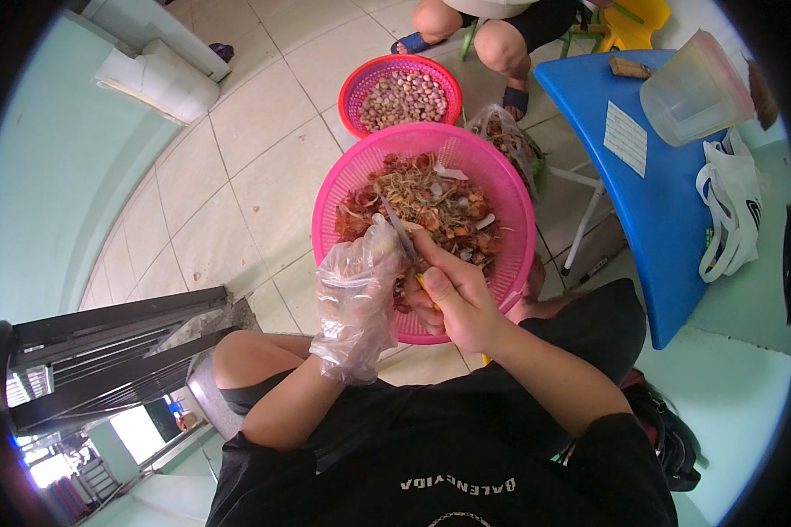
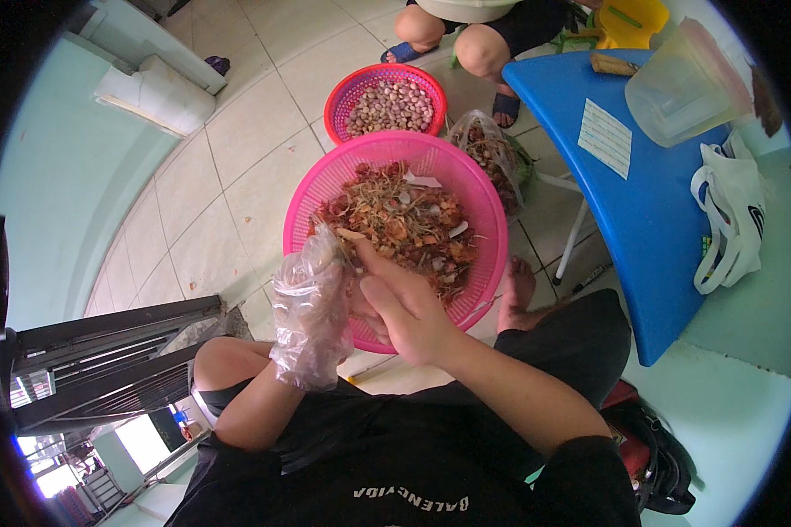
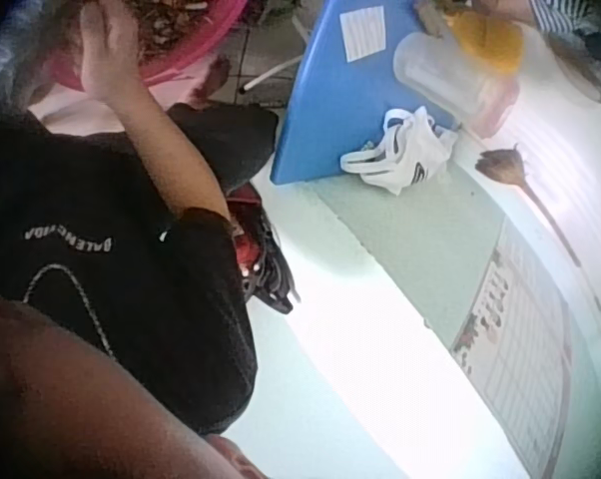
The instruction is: The person uses a knife and a fork to peel and trim shallots, placing the cleaned shallots into a separate pink basket.
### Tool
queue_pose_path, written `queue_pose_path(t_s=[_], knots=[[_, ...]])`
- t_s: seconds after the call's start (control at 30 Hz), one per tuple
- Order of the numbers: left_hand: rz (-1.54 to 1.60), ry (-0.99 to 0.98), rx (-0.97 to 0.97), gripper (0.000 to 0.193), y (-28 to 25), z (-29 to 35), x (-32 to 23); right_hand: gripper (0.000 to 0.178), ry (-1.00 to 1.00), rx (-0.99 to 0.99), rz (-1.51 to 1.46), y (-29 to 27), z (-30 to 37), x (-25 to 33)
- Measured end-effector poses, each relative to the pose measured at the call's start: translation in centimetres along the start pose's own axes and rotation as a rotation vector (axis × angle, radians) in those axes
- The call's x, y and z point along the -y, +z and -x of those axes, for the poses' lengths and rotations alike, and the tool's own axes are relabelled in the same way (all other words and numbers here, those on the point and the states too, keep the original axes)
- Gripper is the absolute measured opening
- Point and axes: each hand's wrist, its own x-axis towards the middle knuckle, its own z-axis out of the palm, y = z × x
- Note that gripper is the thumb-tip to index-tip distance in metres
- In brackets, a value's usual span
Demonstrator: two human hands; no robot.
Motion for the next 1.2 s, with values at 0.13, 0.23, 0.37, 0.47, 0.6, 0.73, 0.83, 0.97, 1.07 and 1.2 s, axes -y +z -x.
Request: queue_pose_path(t_s=[0.13, 0.23, 0.37, 0.47, 0.6, 0.73, 0.83, 0.97, 1.07, 1.2], knots=[[0.029, -0.048, -0.036, 0.024, -0.2, -0.1, 0.2, 0.061, 0.062, 0.027, -0.202, 0.1, -0.3, -0.1], [0.321, -0.128, -0.026, 0.043, 1.4, 0.4, -1.4, 0.063, 0.107, 0.076, -0.330, -0.2, -0.3, 0.1], [0.407, -0.061, -0.113, 0.044, 0.4, -0.3, 0.0, 0.064, 0.116, 0.110, -0.368, -0.2, -0.4, 0.1], [0.388, -0.097, -0.060, 0.046, 0.1, -0.1, 0.1, 0.065, 0.183, 0.093, -0.344, 0.2, -0.1, 0.5], [0.410, -0.076, 0.003, 0.045, 0.1, 0.5, -0.5, 0.065, 0.149, 0.122, -0.290, 0.2, -0.1, 0.4], [0.374, -0.059, 0.025, 0.037, -0.2, 0.2, -0.1, 0.061, 0.077, 0.108, -0.061, 0.2, -0.2, 0.4], [0.512, 0.024, -0.203, 0.020, 0.8, 0.3, -0.4, 0.058, 0.019, 0.051, 0.076, 0.6, -0.2, 0.0], [0.551, 0.017, -0.143, 0.020, 0.6, 0.7, -0.4, 0.057, 0.081, 0.049, 0.081, 0.1, 0.0, -0.3], [0.589, -0.012, -0.144, 0.024, 0.9, 0.7, -1.5, 0.057, 0.108, 0.043, 0.142, 0.0, -0.1, 0.2], [0.645, -0.033, -0.172, 0.030, 1.4, 0.4, -2.0, 0.059, 0.057, 0.051, 0.239, -0.3, -0.5, 0.4]])
